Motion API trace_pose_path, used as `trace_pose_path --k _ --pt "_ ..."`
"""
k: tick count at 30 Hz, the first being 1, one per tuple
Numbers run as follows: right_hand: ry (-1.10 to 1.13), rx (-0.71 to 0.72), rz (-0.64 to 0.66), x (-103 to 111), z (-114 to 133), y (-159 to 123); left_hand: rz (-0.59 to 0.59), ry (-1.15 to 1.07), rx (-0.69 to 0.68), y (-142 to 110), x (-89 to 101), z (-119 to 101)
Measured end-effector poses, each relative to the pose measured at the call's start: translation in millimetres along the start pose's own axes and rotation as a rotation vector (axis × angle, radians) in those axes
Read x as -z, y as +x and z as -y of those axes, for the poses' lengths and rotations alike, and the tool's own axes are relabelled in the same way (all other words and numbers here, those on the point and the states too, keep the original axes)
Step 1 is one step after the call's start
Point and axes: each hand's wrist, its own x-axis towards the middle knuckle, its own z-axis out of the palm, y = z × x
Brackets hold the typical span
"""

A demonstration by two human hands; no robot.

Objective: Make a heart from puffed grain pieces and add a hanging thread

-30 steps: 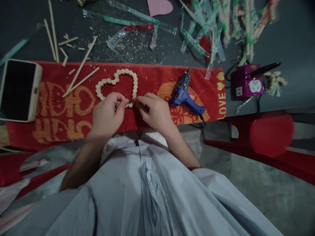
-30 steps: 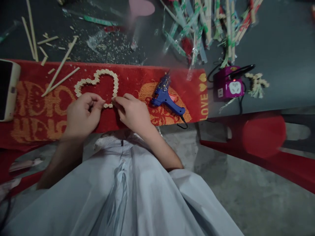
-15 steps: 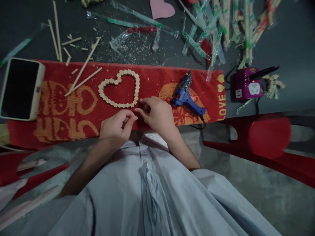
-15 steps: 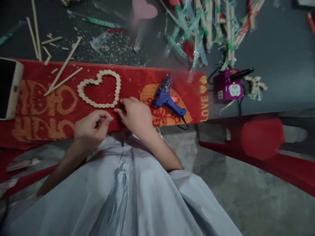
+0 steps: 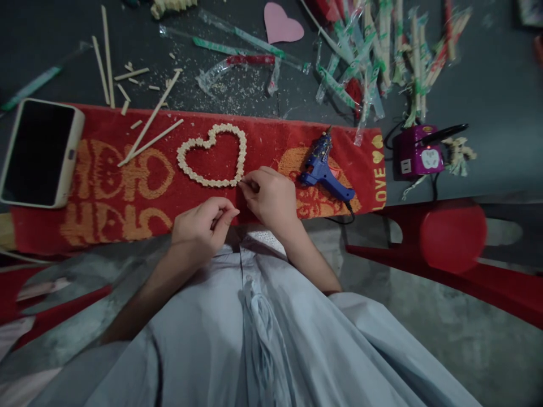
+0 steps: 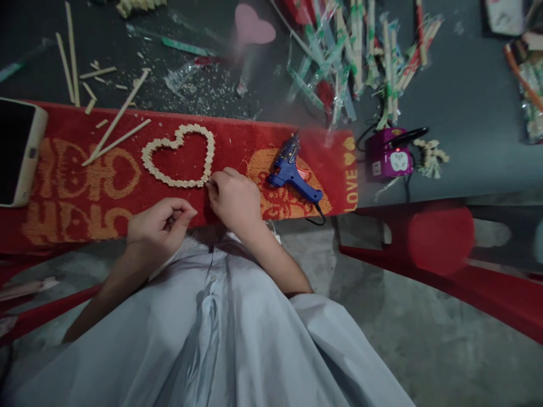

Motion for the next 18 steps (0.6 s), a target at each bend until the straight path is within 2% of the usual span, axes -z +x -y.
trace_pose_path --k 5,9,14,18 --pt "0.145 0.092 -0.077 3 -8 -7 -0.007 -0.003 -0.027 0 0.6 4" --pt "0.489 0.200 -0.092 8 -18 -16 0.016 0.000 -0.057 3 -1.2 6" --pt "0.823 0.169 0.124 11 -17 -22 0.081 0.012 -0.244 2 -6.3 6" --pt "0.819 0.195 0.246 12 -13 -21 0.037 0.028 -0.377 -2 -5.5 3"
